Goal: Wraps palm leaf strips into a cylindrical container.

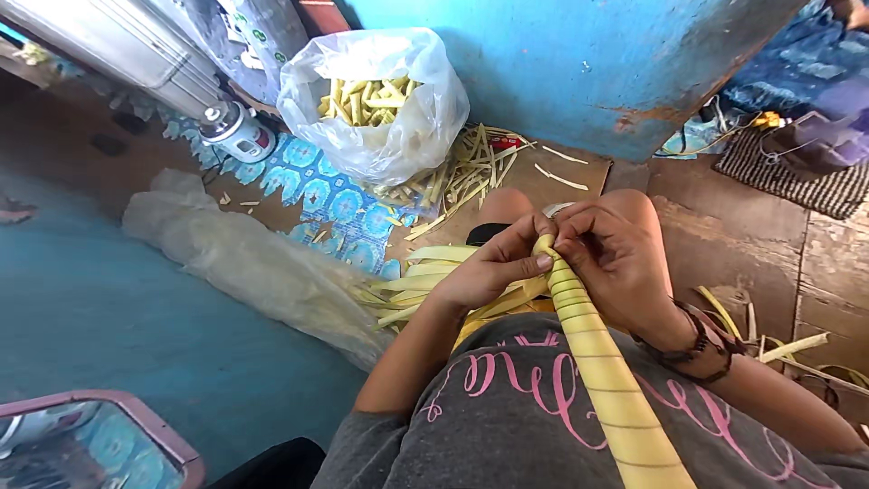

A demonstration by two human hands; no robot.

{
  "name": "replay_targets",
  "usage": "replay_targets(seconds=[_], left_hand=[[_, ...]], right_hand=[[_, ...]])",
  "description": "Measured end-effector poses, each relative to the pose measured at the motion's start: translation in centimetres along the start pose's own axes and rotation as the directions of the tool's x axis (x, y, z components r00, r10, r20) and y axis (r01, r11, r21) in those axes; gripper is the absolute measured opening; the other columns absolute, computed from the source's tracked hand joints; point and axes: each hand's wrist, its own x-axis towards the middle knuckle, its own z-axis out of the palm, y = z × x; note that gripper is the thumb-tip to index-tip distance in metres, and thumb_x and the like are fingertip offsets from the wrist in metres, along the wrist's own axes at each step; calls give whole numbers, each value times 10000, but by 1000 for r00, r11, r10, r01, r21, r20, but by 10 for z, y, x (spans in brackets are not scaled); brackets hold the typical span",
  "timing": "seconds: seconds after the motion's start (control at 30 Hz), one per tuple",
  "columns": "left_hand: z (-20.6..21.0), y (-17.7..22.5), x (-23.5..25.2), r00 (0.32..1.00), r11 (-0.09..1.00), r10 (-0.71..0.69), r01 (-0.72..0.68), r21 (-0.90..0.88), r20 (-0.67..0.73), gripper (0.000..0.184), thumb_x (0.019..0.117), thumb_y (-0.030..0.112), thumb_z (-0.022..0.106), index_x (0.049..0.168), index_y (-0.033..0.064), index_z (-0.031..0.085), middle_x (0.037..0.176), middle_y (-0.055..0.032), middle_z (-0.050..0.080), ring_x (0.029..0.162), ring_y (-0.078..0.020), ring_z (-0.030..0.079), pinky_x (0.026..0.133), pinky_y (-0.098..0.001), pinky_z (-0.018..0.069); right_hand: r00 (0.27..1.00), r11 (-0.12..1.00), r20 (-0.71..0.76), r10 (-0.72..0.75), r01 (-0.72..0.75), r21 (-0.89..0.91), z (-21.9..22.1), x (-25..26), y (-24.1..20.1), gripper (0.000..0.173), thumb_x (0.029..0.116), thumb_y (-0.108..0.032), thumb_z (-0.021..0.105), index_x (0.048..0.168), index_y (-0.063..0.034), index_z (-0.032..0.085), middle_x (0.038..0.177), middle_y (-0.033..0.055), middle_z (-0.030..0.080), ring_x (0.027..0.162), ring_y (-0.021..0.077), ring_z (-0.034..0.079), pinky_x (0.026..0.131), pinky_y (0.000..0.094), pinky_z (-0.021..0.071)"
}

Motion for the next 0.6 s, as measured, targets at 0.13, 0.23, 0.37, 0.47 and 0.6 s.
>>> replay_targets(seconds=[0.13,0.23,0.37,0.47,0.6], left_hand=[[-4,-1,4,999,999,-17,19,46,-33,165,986,23,527,1092,148,547,985,44,635,902,-36,627,816,-237,539],[-20,6,3,990,979,35,-6,205,-139,162,964,40,584,1095,117,640,1049,44,684,960,-44,652,860,-258,559],[-68,24,-11,933,948,83,35,317,-351,156,994,72,560,1129,135,605,1044,58,691,980,-73,665,908,-318,567],[-91,26,-18,830,951,96,86,296,-549,130,1028,75,518,1122,152,565,1048,43,676,974,-96,666,882,-339,578],[-93,21,-14,715,973,140,29,228,-685,124,1046,58,504,1140,135,525,1036,3,690,944,-134,703,868,-342,595]], right_hand=[[999,999,26,24,-25,36,-11,2,12,81,972,-158,676,976,-78,687,1102,-14,649,945,-1,636,809,155,566],[992,995,106,67,-59,-77,-32,-2,38,206,973,-174,677,1122,-35,704,1187,61,650,1003,76,665,871,238,595],[779,826,392,490,-272,-494,-65,-45,77,298,943,-267,707,1105,-17,716,996,159,712,901,298,695,831,541,572],[476,661,504,721,-254,-706,-59,-70,85,331,929,-300,742,1113,-25,754,1075,229,712,1058,437,654,947,666,474],[506,672,501,701,-235,-702,-58,-79,87,199,930,-225,735,1030,-58,779,1073,198,698,1077,400,642,946,615,487]])
